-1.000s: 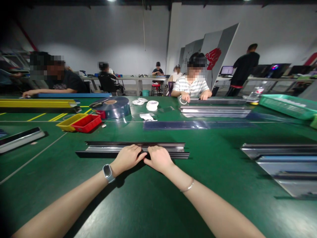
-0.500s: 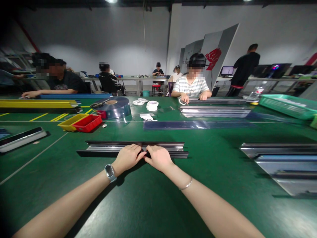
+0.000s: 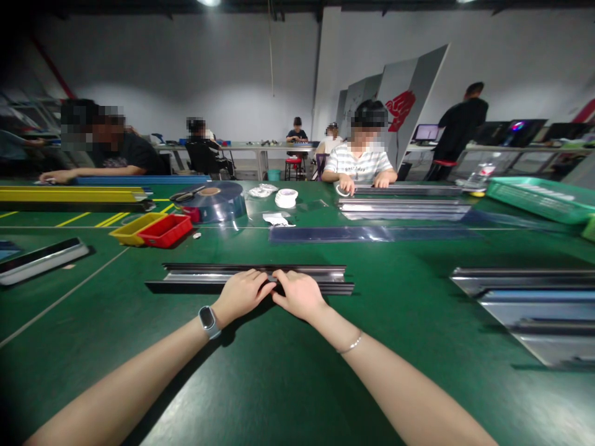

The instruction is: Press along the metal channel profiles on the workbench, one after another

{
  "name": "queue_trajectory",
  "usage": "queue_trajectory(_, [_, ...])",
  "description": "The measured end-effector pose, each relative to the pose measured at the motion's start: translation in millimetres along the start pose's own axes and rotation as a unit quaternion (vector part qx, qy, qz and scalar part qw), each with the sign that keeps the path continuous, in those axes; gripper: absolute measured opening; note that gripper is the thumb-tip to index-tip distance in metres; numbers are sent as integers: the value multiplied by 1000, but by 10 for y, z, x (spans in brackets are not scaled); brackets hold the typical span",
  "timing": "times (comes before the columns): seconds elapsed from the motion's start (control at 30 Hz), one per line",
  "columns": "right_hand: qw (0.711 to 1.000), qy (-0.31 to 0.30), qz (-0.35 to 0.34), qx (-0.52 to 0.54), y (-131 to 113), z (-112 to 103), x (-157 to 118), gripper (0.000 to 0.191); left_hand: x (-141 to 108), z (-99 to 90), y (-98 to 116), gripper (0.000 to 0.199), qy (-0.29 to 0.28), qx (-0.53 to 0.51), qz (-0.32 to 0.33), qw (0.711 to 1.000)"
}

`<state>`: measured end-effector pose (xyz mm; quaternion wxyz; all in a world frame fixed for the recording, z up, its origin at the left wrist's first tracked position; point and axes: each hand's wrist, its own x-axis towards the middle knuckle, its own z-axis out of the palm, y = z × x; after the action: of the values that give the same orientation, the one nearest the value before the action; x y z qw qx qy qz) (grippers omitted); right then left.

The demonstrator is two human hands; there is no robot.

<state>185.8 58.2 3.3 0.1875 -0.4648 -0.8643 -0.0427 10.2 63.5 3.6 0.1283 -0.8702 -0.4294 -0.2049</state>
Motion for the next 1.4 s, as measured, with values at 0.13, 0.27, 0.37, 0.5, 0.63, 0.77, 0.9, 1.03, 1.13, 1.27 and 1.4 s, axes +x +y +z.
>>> queue_trajectory(0.13, [1000, -12, 10, -22, -8, 6, 27, 32, 18, 1, -3, 36, -9, -1, -2, 1000])
queue_trajectory(0.27, [1000, -3, -1, -14, -5, 4, 18, 31, 10, -19, 17, 33, -7, 0, -8, 1000])
queue_trajectory(0.37, [1000, 12, -5, 4, 0, 3, -8, 30, -3, -37, 28, 31, -8, -2, -18, 1000])
queue_trajectory(0.5, [1000, 14, -3, 8, -3, 1, -11, 29, 1, -41, 20, 31, -13, -6, -22, 1000])
queue_trajectory(0.63, [1000, 2, 1, -7, -14, -10, 27, 29, 11, -31, 13, 31, -13, -12, -28, 999])
queue_trajectory(0.77, [1000, -4, 6, -12, -27, -24, 45, 31, 0, -30, 17, 30, -7, -32, -46, 998])
queue_trajectory(0.9, [1000, 6, 11, 3, -36, -31, 19, 32, -2, -41, 21, 30, -8, -40, -46, 998])
queue_trajectory(1.03, [999, 24, 10, 26, -35, -27, -2, 38, 5, -46, 26, 29, -7, -43, -47, 998])
queue_trajectory(1.13, [999, 21, 11, 31, -30, -26, 9, 38, -1, -39, 26, 28, -1, -52, -46, 998])
queue_trajectory(1.27, [1000, 12, 10, 26, -32, -32, 27, 36, -8, -29, 17, 26, 4, -59, -41, 997])
queue_trajectory(1.4, [998, 22, 25, 44, -39, -36, 19, 35, -1, -30, 9, 28, -6, -51, -31, 998])
